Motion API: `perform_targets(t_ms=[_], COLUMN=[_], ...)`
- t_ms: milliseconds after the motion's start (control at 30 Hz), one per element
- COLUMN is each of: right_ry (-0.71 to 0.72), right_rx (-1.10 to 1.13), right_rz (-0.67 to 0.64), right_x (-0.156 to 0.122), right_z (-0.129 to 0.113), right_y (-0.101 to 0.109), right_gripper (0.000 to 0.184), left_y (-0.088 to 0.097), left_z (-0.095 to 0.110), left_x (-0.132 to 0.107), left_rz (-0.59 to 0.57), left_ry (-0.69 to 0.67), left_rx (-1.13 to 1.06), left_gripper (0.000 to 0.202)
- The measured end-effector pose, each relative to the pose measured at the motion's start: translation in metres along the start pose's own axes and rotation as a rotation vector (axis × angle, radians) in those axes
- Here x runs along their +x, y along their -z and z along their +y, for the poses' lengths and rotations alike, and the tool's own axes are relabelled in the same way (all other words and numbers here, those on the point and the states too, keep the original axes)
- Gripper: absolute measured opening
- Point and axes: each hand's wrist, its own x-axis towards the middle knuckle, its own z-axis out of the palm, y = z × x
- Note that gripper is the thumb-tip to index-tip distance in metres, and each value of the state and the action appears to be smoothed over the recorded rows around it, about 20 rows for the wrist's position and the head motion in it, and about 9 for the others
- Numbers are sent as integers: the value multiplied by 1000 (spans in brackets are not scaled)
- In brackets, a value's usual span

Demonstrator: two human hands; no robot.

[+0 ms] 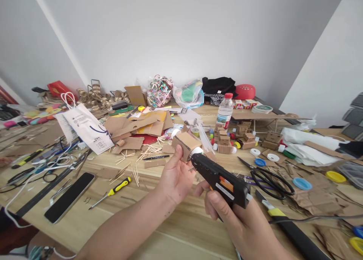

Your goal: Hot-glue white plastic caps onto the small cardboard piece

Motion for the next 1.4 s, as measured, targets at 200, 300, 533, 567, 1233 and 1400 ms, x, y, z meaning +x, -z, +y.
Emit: perform_targets(t_ms=[200, 300, 533, 567, 1233, 1400], right_ry=[165, 181, 167, 168, 215, 200], right_rx=[-149, -193, -199, -192, -216, -245], right_rz=[-22, 2, 24, 31, -3, 2], right_x=[5, 2, 1, 2, 5, 3], right_z=[11, 15, 18, 16, 6, 10], right_y=[4, 5, 6, 7, 7, 5], right_gripper=[53, 52, 54, 54, 39, 38], left_y=[-4, -7, 2, 3, -4, -10], left_z=[-1, -2, -3, -3, -2, 0], left_x=[-1, -2, 2, 2, -3, -5], left_rz=[14, 53, -15, -25, 4, 27], left_ry=[-41, -59, -57, -58, -47, -42], left_rx=[-27, -48, -11, -3, -61, -78], left_gripper=[17, 13, 15, 17, 14, 17])
